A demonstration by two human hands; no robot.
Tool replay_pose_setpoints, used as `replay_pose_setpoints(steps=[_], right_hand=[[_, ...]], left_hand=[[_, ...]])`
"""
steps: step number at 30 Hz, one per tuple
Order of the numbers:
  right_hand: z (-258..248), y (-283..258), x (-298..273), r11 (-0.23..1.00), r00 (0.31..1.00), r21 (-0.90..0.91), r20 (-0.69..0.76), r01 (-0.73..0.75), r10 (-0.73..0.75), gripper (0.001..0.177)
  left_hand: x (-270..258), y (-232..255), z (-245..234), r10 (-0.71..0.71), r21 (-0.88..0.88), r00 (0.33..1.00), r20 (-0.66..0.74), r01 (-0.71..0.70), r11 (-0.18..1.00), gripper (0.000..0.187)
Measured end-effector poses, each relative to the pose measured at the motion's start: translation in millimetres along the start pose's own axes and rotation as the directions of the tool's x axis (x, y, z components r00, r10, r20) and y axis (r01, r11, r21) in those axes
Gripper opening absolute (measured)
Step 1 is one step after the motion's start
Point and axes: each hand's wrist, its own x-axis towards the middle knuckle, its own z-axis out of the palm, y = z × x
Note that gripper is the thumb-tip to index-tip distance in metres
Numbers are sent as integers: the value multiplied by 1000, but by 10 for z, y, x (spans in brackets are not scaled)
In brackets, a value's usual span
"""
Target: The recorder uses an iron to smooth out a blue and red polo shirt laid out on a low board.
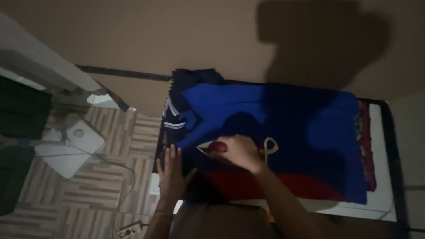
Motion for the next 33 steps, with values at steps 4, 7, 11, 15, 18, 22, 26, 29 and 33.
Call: replay_pose_setpoints(steps=[4, 7, 11, 15, 18, 22, 26, 29, 33], right_hand=[[152, -150, 118, 1000, 998, -5, -51, -31, 31, 34], [46, -313, 157, 992, 994, -122, -107, -34, 21, 39], [165, -176, 119, 985, 997, -159, 67, 59, -49, 39], [164, -189, 69, 980, 992, -154, 20, 126, -125, 43], [115, -257, 80, 982, 996, -191, 83, -2, 18, 45], [-40, -399, 105, 932, 971, -304, 75, -196, 228, 48], [147, -26, 27, 977, 999, -215, -51, -7, -4, 45], [94, 114, -84, 978, 996, -186, 35, 89, -84, 43], [-133, 197, -264, 979, 998, -192, 4, 64, -64, 44]], left_hand=[[13, 19, -33, -2, 30, 1000, -20, 3, 1000, 96], [50, 13, -51, -53, -2, 998, 45, 53, 999, 97], [6, 1, 8, -51, -23, 998, 30, 52, 998, 98], [-2, -29, 83, -48, -81, 999, -17, 47, 996, 100], [-27, -16, 63, -38, -114, 998, -51, 32, 993, 100], [-11, 11, 7, -40, -120, 998, -44, 35, 992, 100], [-28, 16, 3, -55, -93, 998, -24, 53, 994, 99], [-2, 11, 31, -52, -83, 998, -32, 49, 995, 99], [-42, 9, 83, -51, -72, 997, -53, 47, 996, 98]])
